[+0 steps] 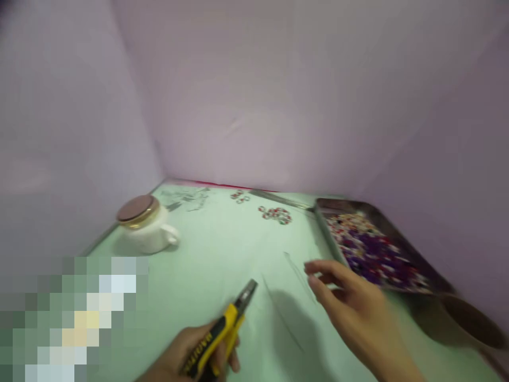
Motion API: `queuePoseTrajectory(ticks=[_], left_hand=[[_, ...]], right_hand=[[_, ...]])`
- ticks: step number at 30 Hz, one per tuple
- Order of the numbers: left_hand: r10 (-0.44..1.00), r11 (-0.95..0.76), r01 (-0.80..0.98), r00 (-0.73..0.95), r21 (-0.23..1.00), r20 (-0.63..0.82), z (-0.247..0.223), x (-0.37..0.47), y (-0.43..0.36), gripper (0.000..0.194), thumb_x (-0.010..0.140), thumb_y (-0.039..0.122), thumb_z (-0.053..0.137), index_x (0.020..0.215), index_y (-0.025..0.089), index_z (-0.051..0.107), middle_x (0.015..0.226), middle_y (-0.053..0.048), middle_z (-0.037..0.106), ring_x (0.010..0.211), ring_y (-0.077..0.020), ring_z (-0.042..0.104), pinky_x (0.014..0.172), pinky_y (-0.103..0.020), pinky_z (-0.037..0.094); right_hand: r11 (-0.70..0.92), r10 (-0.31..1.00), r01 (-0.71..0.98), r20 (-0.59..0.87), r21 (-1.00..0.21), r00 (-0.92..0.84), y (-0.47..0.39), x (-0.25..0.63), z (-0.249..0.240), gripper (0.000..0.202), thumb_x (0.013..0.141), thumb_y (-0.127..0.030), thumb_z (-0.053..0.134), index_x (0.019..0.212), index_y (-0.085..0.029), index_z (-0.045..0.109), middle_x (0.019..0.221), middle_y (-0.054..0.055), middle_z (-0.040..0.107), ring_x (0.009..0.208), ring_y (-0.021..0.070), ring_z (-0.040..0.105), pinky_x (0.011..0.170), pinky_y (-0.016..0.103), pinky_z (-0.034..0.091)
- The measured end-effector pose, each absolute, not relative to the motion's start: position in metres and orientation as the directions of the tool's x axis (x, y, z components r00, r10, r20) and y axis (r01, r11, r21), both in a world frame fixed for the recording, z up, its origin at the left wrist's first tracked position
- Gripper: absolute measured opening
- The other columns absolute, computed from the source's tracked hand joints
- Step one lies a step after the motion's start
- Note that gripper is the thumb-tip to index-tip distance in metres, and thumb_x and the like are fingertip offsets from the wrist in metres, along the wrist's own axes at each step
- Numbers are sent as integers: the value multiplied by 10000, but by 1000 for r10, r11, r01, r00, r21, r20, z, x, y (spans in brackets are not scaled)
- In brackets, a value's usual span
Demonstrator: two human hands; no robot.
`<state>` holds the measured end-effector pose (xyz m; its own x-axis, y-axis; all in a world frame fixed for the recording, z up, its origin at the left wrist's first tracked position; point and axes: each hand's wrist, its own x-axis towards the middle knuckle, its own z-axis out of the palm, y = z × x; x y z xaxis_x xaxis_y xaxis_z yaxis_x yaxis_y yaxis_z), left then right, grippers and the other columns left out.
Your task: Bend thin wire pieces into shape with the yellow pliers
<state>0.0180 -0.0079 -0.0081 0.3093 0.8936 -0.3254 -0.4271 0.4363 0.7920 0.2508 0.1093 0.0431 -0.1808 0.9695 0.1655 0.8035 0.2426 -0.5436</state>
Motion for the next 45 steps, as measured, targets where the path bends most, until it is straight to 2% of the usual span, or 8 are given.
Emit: queuePoseTrajectory(ticks=[4,17,24,27,30,33,37,45], left_hand=[[932,306,-383,309,872,-191,-8,15,-5,252,458,139,638,702,154,579,931,-70,588,711,-190,540,663,-303,385],[945,248,-256,-149,934,-291,21,28,-2,247,370,41,514,570,171,575,1012,-82,612,1084,-370,433,800,-417,405],[965,234,-287,-50,929,-259,28,27,-11,274,409,10,550,624,171,602,1050,-64,620,1185,-361,361,959,-450,296],[967,251,-227,9,941,-256,24,22,-9,319,408,-4,545,657,172,636,1056,-60,626,1179,-359,373,964,-450,296],[959,278,-150,-12,949,-283,20,20,-7,365,433,21,581,746,179,682,1066,-69,628,1152,-371,408,946,-459,330],[937,332,-124,-68,935,-342,20,19,-7,318,498,118,651,805,183,703,1107,-91,608,1103,-383,458,876,-474,403],[888,444,-133,-65,886,-455,21,20,-7,278,550,241,698,820,179,710,1022,-108,636,1025,-371,523,784,-472,467],[891,445,-95,-58,891,-451,15,19,-4,285,571,308,717,821,173,709,915,-101,659,972,-338,550,777,-433,485]], right_hand=[[187,980,761,61,-621,-191,131,256,36,208,763,-323,493,802,-170,627,770,44,657,674,176,593,619,270,448],[284,938,829,-40,-481,-344,115,247,27,194,730,-362,521,727,-211,642,716,11,660,663,161,565,551,244,339],[448,879,863,-62,-232,-473,92,216,16,169,779,-193,432,740,-163,594,763,66,637,667,181,573,521,259,286],[440,884,853,-31,-281,-466,91,218,13,128,769,-144,423,766,-145,550,771,80,603,652,182,549,520,265,283],[276,894,681,-78,-679,-441,94,221,11,98,787,-200,431,709,-163,478,640,21,515,570,134,473,499,242,297],[-187,789,156,-243,-970,-564,97,223,8,186,781,-313,482,674,-178,411,573,-36,394,463,77,344,400,194,270],[-518,727,-291,-235,-805,-645,98,222,0,269,713,-319,605,638,-169,394,574,-55,352,437,39,258,340,147,216],[-667,628,-312,-286,-677,-724,93,220,-3,231,730,-239,577,616,-167,390,548,-55,340,408,30,207,289,129,121]])
